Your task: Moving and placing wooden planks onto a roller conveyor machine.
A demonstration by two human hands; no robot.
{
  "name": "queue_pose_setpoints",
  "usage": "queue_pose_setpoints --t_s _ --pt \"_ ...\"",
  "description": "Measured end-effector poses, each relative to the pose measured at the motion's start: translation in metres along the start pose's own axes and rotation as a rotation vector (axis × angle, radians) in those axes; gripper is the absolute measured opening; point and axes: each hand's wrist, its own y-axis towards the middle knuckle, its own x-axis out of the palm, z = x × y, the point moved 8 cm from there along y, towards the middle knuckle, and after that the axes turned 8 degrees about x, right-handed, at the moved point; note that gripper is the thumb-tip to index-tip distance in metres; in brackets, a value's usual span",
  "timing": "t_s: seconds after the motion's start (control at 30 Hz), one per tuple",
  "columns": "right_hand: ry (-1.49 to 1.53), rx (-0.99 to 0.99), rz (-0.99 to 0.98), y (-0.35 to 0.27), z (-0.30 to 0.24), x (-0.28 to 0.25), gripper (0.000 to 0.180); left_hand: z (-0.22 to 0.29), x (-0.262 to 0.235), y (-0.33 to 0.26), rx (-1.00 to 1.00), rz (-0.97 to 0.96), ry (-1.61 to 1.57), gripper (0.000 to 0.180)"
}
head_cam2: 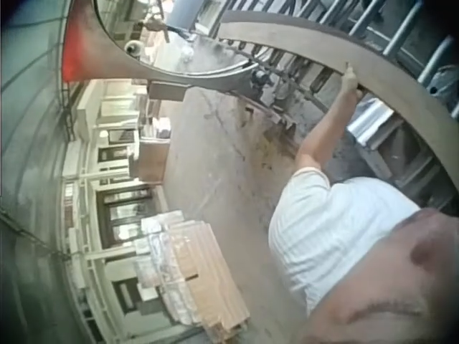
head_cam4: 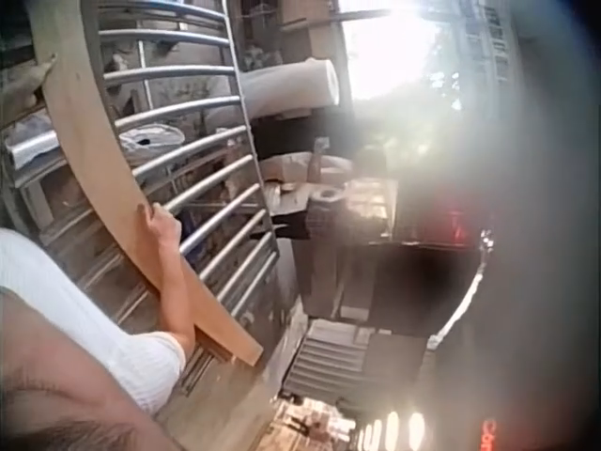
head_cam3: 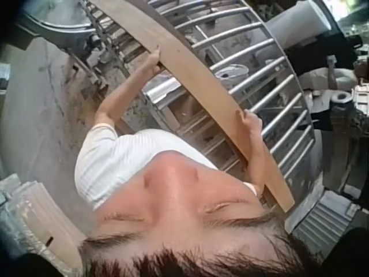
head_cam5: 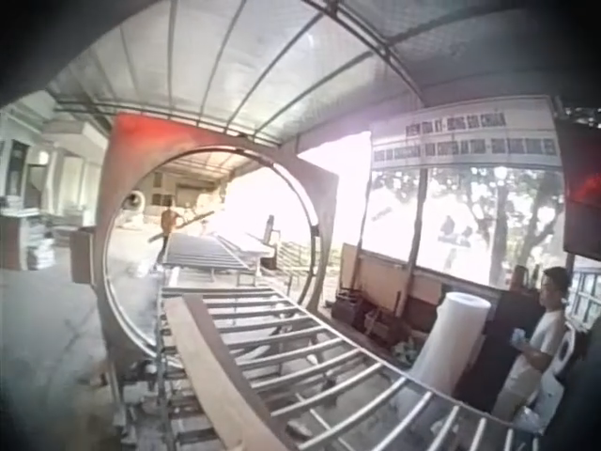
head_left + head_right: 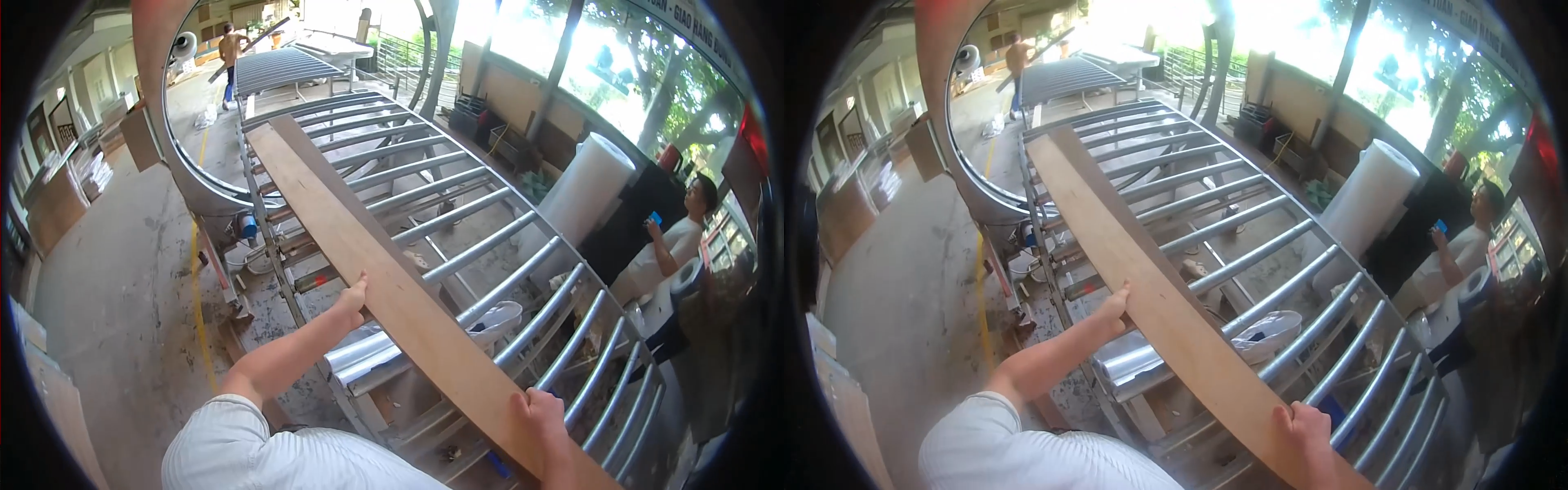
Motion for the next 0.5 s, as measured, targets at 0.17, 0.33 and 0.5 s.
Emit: queue_pose_setpoints --t_s 0.17,0.33,0.5 --pt "-0.136 -0.221 0.103 -0.003 -0.006 -0.004 0.056 -0.006 -0.003 0.0 0.016 -0.043 -0.035 0.056" --pt "0.047 -0.289 0.154 -0.034 -0.022 -0.021 0.076 0.0 0.013 -0.014 0.001 -0.025 -0.033 0.056" --pt "-0.151 -0.28 0.085 -0.084 -0.042 0.004 0.139 -0.002 -0.001 0.001 0.035 -0.027 0.111 0.062"
